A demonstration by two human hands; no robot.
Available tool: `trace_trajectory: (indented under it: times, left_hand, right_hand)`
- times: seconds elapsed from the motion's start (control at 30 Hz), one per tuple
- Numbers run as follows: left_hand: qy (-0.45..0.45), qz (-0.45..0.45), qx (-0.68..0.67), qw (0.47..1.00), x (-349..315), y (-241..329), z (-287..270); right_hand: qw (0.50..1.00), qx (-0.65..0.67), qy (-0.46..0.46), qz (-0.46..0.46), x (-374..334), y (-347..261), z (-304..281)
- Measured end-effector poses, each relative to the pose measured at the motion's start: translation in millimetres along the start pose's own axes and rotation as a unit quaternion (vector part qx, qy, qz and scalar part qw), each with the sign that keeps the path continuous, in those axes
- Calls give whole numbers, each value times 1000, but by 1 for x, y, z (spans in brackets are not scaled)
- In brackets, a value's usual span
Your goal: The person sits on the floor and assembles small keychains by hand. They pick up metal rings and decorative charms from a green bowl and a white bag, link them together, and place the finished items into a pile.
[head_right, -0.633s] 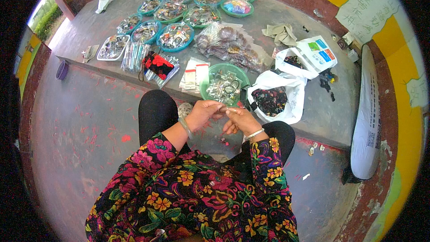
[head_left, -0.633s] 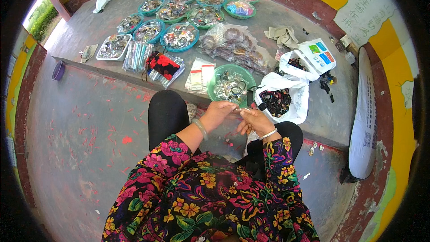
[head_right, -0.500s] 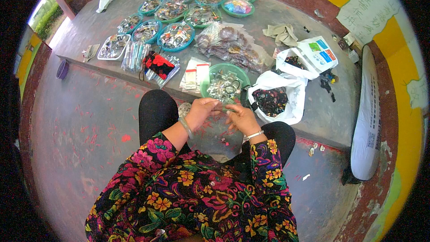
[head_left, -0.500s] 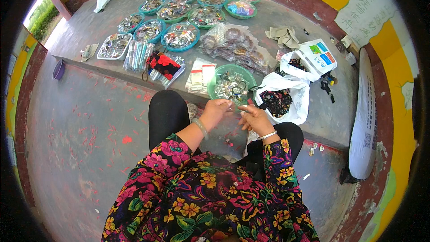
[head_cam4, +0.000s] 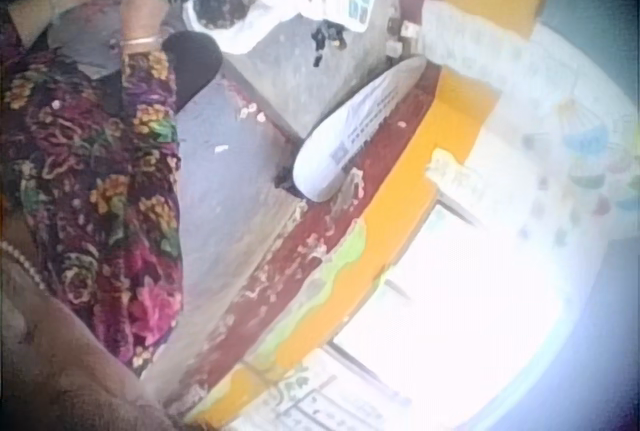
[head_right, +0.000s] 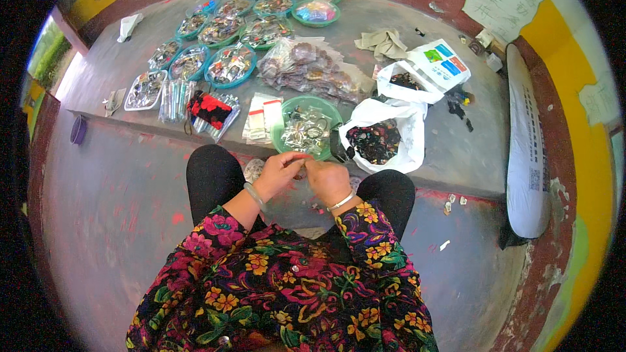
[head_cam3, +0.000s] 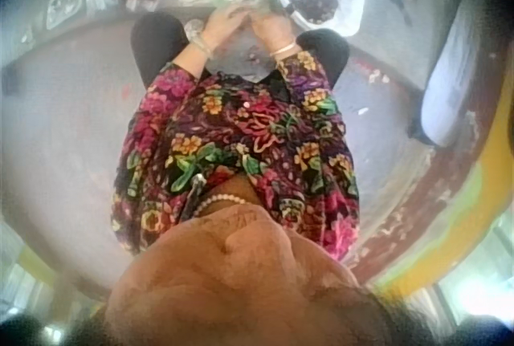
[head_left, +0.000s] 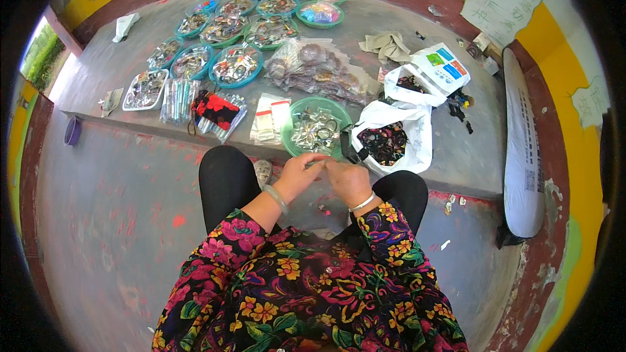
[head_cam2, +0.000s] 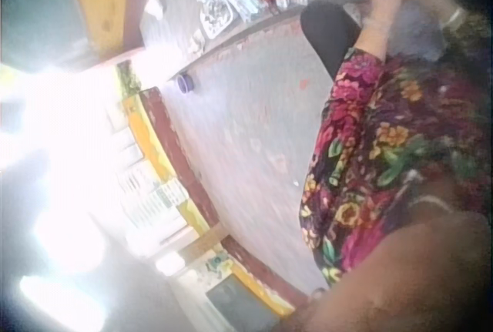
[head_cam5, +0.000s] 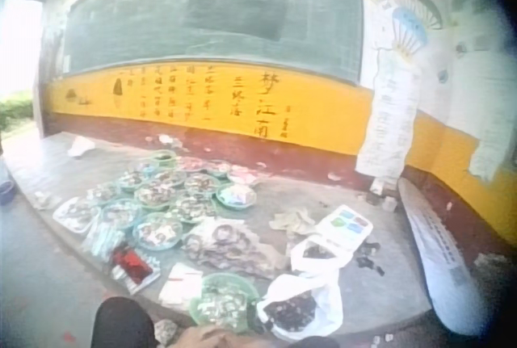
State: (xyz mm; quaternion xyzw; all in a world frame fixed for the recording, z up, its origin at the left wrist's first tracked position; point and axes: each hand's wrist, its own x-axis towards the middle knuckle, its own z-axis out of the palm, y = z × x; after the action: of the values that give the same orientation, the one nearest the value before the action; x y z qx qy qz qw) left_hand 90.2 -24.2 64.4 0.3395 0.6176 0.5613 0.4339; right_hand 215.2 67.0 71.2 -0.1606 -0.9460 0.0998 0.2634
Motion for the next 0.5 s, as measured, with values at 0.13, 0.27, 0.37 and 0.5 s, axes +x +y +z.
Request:
trace_trajectory:
  times: [0.13,0.27,0.37,0.5]
  left_hand:
    - [22,22,34,999,10,-30,-4]
    - [42,-32,66,996,12,-29,0]
    - [46,-23,-24,998,14,-34,1]
    - [66,-53,-3,996,15,-35,1]
  right_hand:
    - [996,-65,-51,-23,-2,-2,0]
    - [995,-73,-43,-43,-3,-4,-1]
    - [994,-83,-53,-53,-5,-5,-1]
    - [994,-74,-56,-54,-7,0,4]
